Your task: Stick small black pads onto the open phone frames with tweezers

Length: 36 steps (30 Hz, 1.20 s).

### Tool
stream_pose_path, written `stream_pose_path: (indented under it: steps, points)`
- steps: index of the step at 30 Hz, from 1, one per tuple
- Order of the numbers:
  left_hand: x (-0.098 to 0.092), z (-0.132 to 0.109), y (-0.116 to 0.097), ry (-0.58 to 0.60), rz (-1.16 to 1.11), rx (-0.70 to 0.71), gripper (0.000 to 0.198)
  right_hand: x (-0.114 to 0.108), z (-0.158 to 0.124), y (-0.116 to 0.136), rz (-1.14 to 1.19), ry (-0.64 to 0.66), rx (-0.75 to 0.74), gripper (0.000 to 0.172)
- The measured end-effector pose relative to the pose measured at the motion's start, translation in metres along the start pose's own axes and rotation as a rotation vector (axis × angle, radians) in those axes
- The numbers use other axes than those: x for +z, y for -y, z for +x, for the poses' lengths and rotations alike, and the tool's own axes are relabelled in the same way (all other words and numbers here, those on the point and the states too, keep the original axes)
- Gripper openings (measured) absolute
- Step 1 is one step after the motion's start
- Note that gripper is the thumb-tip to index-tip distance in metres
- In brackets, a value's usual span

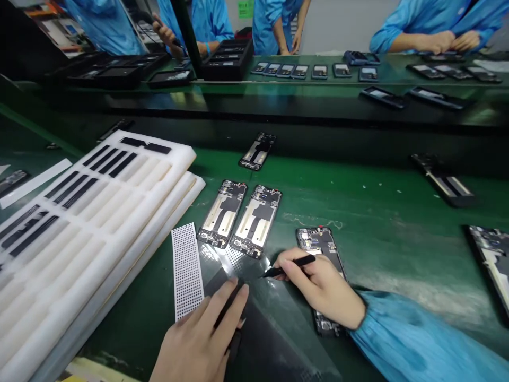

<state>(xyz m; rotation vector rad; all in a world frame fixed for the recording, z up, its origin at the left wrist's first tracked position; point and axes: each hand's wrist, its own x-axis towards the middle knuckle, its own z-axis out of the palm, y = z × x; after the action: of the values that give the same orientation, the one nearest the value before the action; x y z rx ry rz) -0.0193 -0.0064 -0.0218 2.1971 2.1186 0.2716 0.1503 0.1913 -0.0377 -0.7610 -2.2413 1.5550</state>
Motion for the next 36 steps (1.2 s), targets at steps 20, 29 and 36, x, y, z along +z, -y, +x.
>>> stream_pose_path:
  steps: [20,29,36]
  points:
    - [0.004,0.000,-0.004,0.125,0.201,0.019,0.058,0.007,0.002,0.004,-0.132,0.044,-0.270,0.019]
    - [-0.014,0.001,-0.021,0.042,-1.738,-0.692,0.046,-0.003,-0.011,0.039,0.131,-0.112,-0.149,0.026]
    - [-0.021,0.013,-0.022,0.194,-2.288,-0.530,0.034,-0.003,-0.028,0.060,0.177,-0.023,-0.248,0.023]
